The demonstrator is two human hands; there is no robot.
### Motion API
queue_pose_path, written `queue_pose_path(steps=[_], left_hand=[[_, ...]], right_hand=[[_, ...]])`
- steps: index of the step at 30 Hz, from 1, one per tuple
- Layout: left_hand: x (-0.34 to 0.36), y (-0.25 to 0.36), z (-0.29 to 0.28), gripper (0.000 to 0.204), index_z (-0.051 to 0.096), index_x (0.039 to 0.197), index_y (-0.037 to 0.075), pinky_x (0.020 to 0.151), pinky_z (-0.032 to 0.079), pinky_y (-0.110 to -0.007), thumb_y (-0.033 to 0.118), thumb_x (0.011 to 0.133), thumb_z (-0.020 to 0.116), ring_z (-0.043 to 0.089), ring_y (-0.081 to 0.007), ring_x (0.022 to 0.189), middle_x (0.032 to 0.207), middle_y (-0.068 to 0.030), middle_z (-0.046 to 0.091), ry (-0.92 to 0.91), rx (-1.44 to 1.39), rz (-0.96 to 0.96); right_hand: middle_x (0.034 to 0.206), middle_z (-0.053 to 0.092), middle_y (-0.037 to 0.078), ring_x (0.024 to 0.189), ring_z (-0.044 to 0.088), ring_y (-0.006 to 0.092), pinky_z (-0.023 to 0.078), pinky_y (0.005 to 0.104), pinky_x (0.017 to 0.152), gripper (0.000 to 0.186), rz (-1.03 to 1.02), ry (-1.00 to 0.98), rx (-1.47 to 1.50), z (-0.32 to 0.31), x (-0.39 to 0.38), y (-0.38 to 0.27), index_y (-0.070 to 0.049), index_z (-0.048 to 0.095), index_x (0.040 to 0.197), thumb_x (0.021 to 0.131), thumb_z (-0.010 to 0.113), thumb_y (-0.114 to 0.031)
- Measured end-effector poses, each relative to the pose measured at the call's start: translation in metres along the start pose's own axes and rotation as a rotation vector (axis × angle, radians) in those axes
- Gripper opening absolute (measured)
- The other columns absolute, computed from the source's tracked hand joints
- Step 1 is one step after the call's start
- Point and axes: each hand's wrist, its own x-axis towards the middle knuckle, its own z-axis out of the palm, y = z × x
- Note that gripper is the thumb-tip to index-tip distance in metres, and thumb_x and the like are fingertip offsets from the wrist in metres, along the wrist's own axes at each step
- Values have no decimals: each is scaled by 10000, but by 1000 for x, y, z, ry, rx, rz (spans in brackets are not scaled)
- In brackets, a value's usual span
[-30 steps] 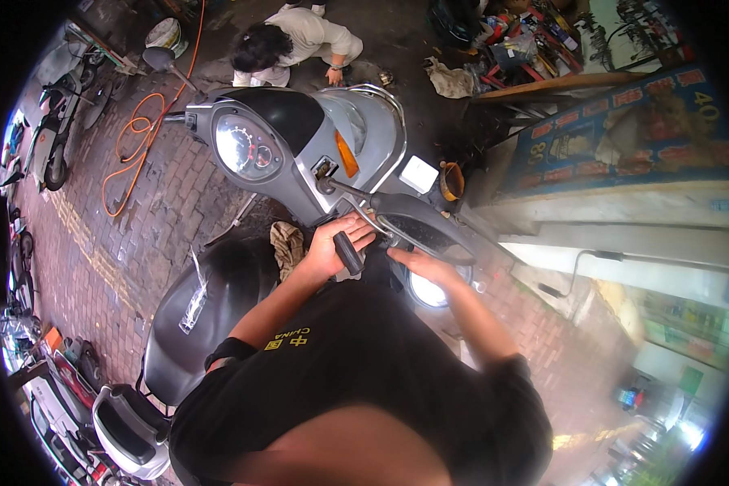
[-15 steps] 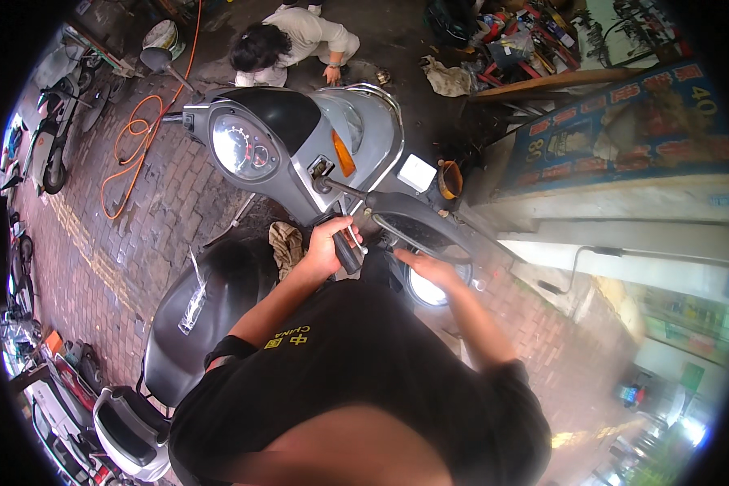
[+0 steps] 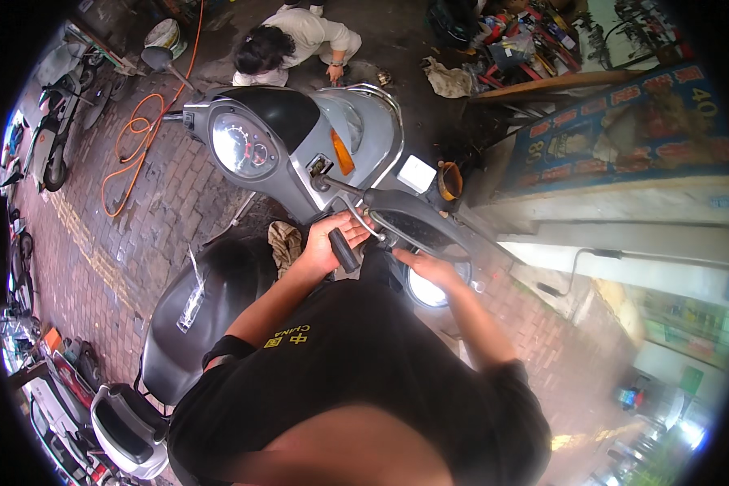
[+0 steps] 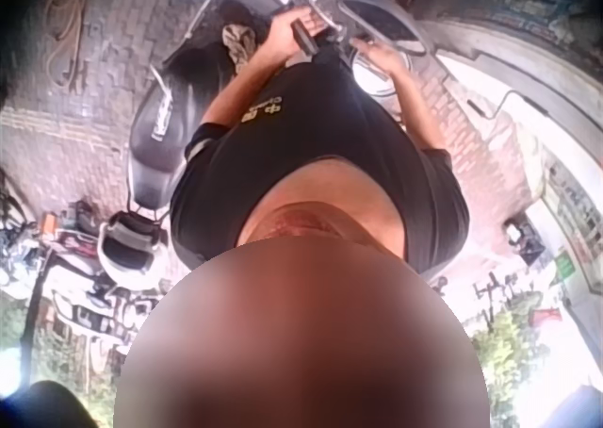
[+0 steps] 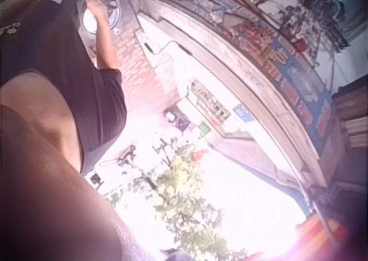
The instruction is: The person works on the front handlebar area of a scooter, repeatedly manipulating a small component near the right grip. Another person briefly pours liquid from a can into the scooter's fuel area. The person continues adjusting the handlebar component throughout the clip.
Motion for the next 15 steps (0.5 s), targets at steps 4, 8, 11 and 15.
queue_pose_path(steps=[4,8,11,15], left_hand=[[5,-5,-10,279,638,1086,10,927,515,-432,205,887,649,671,-313,963,994,-157,690,57,25,31],[4,-7,-9,223,654,1012,11,841,541,-416,177,864,683,673,-304,862,924,-149,685,212,74,57],[4,-7,-10,185,663,967,24,810,542,-395,165,852,694,666,-293,822,888,-139,676,218,100,64],[4,-7,-9,299,650,1124,23,900,509,-372,186,874,668,663,-263,979,1061,-136,692,147,91,56]], right_hand=[[1361,558,93,1184,526,118,419,261,1030,638,-63,-65,122,-5,-1,14,-31,399,1524,977,683,-197],[1399,533,109,1229,511,141,400,277,1059,653,-18,-64,5,-2,-1,2,-36,385,1532,980,680,-219],[1439,505,126,1271,488,162,380,290,1083,671,10,-52,-8,-2,0,1,-34,378,1536,977,683,-246],[1472,478,153,1299,468,181,367,300,1099,685,5,-63,-47,-1,-1,-6,-30,373,1537,975,686,-265]])
